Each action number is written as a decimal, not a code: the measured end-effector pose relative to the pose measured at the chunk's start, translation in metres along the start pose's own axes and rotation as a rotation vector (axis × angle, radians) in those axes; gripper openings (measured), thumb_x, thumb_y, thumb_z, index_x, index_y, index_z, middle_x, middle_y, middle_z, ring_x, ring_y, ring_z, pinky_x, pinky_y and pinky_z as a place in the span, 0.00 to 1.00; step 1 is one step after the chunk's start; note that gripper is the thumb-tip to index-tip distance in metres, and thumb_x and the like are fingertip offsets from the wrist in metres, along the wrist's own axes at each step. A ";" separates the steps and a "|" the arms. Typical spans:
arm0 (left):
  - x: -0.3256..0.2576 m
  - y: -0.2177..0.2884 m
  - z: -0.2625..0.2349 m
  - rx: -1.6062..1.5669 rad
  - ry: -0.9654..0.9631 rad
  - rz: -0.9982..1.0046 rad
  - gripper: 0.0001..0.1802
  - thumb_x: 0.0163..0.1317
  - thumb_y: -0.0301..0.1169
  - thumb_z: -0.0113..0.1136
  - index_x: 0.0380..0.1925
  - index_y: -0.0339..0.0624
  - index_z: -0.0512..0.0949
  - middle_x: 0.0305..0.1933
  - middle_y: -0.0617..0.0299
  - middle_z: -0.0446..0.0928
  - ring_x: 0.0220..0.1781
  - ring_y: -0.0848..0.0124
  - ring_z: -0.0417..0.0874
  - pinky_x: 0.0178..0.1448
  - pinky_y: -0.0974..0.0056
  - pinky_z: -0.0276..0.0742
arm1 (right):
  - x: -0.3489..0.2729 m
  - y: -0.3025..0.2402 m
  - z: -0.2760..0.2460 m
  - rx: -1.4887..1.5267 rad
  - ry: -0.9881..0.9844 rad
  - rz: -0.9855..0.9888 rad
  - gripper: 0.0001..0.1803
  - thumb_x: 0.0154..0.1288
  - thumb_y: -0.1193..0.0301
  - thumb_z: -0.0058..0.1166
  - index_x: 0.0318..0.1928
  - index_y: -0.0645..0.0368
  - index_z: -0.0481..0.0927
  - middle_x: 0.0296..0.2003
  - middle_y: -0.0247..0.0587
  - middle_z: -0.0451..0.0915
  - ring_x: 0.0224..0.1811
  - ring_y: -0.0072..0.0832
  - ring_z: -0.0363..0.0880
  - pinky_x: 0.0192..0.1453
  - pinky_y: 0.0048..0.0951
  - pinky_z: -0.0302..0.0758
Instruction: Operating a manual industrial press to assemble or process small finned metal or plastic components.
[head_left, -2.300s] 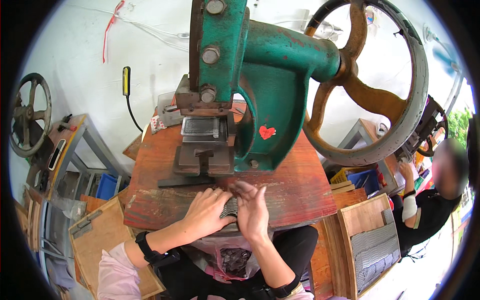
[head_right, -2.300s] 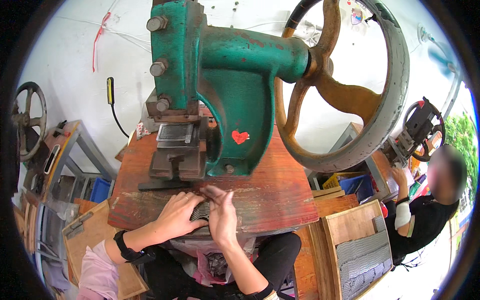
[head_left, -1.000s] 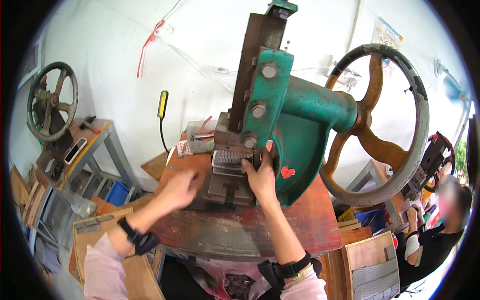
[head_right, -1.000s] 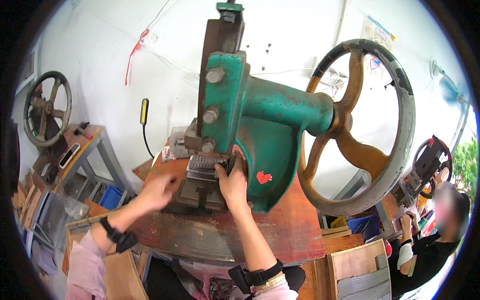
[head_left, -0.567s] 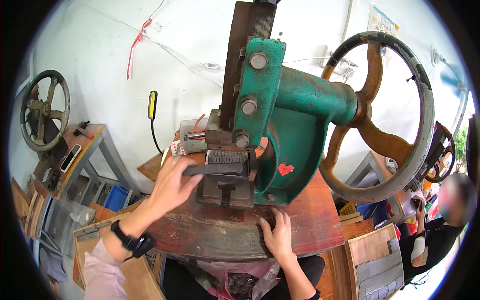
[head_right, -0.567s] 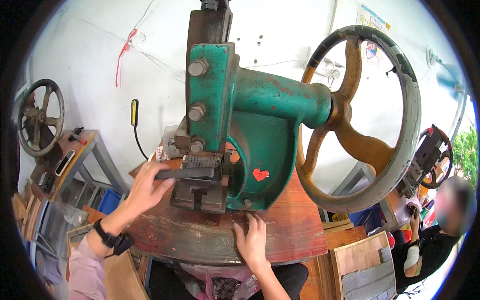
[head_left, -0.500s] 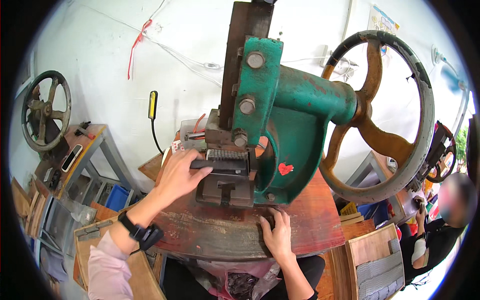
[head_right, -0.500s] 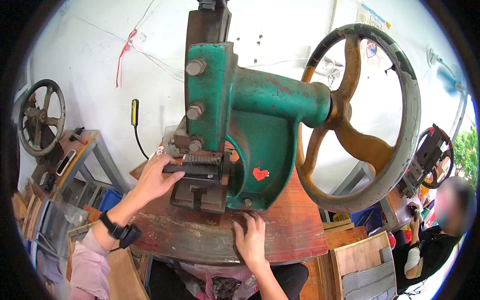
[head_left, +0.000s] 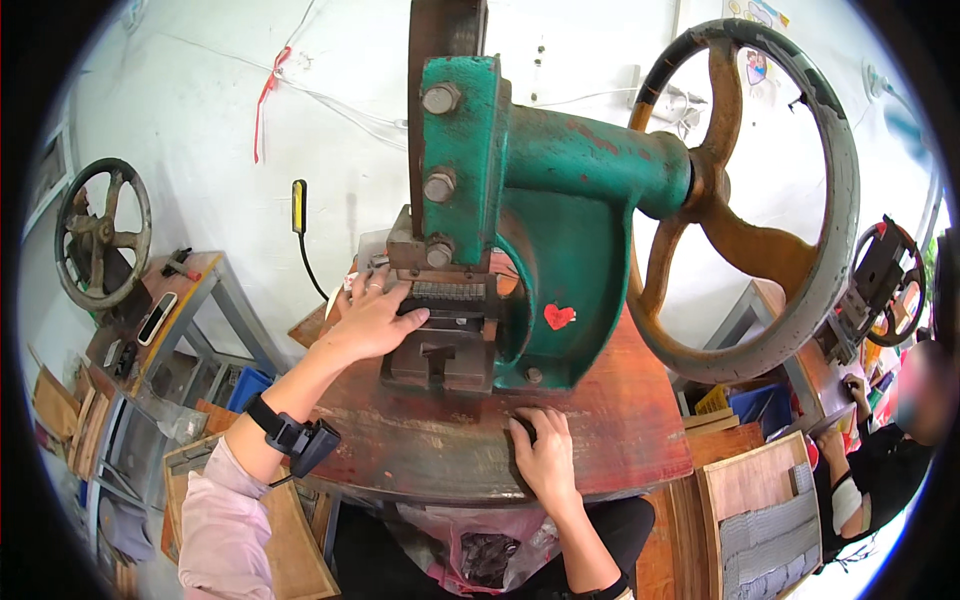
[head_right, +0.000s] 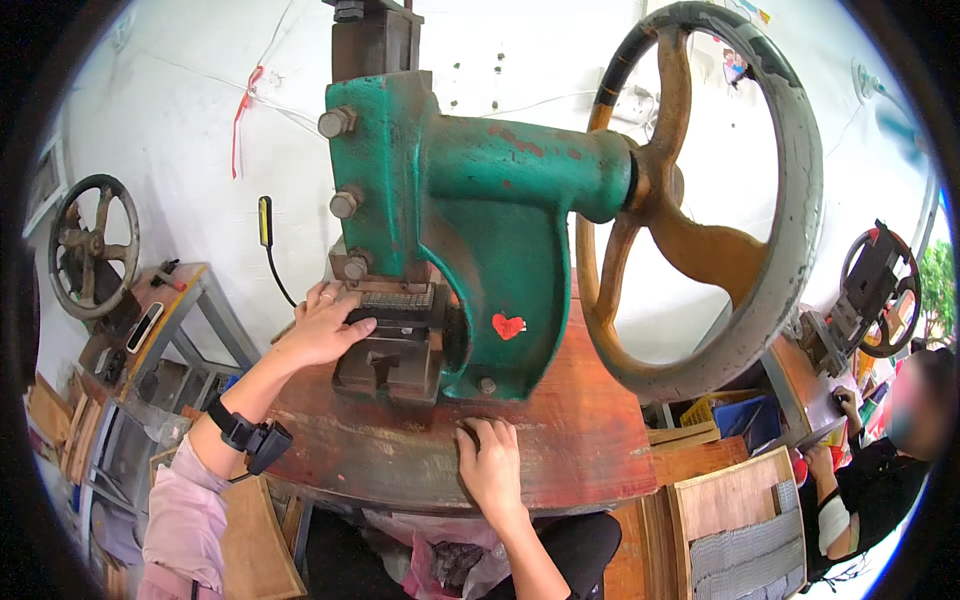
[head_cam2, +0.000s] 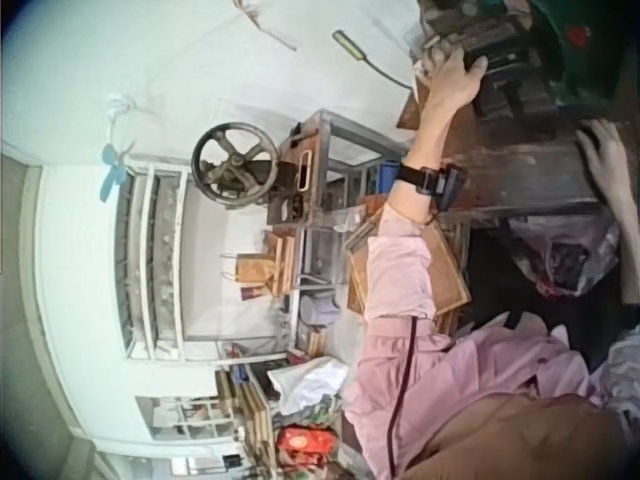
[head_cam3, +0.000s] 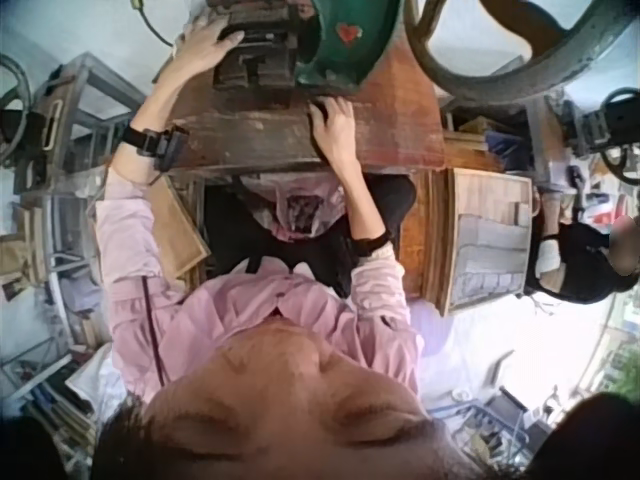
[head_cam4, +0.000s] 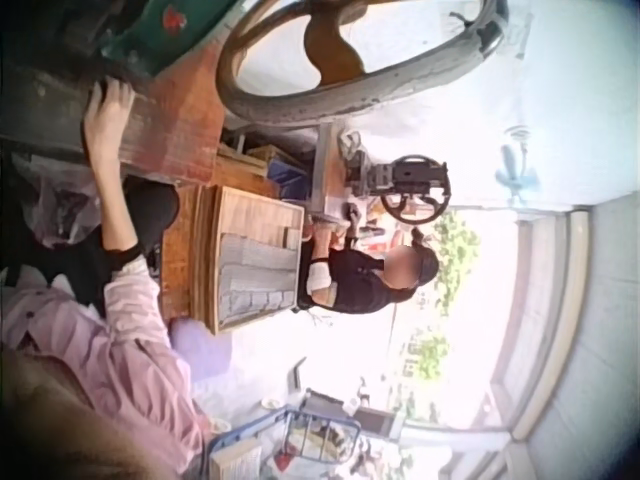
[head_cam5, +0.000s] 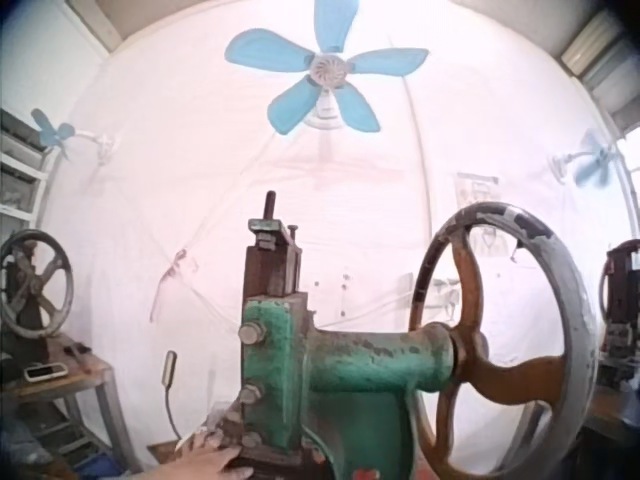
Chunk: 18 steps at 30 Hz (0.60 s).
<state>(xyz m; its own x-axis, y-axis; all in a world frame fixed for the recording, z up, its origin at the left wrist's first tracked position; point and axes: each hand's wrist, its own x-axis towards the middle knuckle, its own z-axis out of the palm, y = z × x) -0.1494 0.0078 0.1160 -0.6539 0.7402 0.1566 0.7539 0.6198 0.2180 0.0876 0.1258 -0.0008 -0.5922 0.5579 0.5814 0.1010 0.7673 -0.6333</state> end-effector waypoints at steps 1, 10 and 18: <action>-0.002 -0.001 0.000 0.000 -0.005 0.005 0.34 0.63 0.56 0.48 0.61 0.43 0.67 0.70 0.39 0.52 0.74 0.43 0.42 0.70 0.39 0.43 | 0.001 -0.002 -0.001 0.012 -0.003 -0.001 0.09 0.57 0.75 0.57 0.38 0.65 0.79 0.35 0.53 0.78 0.43 0.51 0.73 0.50 0.43 0.70; -0.002 0.005 0.008 -0.127 0.111 -0.006 0.31 0.60 0.54 0.55 0.57 0.47 0.73 0.70 0.47 0.56 0.73 0.43 0.46 0.69 0.38 0.45 | 0.007 -0.007 -0.026 -0.033 0.016 -0.126 0.09 0.56 0.77 0.57 0.39 0.63 0.79 0.37 0.50 0.78 0.45 0.48 0.74 0.50 0.42 0.71; -0.007 -0.008 0.011 -0.130 0.081 -0.033 0.29 0.63 0.52 0.51 0.59 0.49 0.71 0.70 0.47 0.56 0.72 0.44 0.46 0.68 0.34 0.40 | 0.145 -0.121 -0.211 -0.976 0.658 -0.766 0.16 0.59 0.76 0.55 0.49 0.62 0.76 0.48 0.46 0.77 0.56 0.47 0.72 0.63 0.45 0.61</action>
<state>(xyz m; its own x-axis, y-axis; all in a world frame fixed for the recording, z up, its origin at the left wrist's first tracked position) -0.1507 0.0007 0.1024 -0.6852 0.6932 0.2236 0.7206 0.6005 0.3466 0.1584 0.1805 0.2674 -0.3023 -0.2576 0.9178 0.5958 0.7005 0.3929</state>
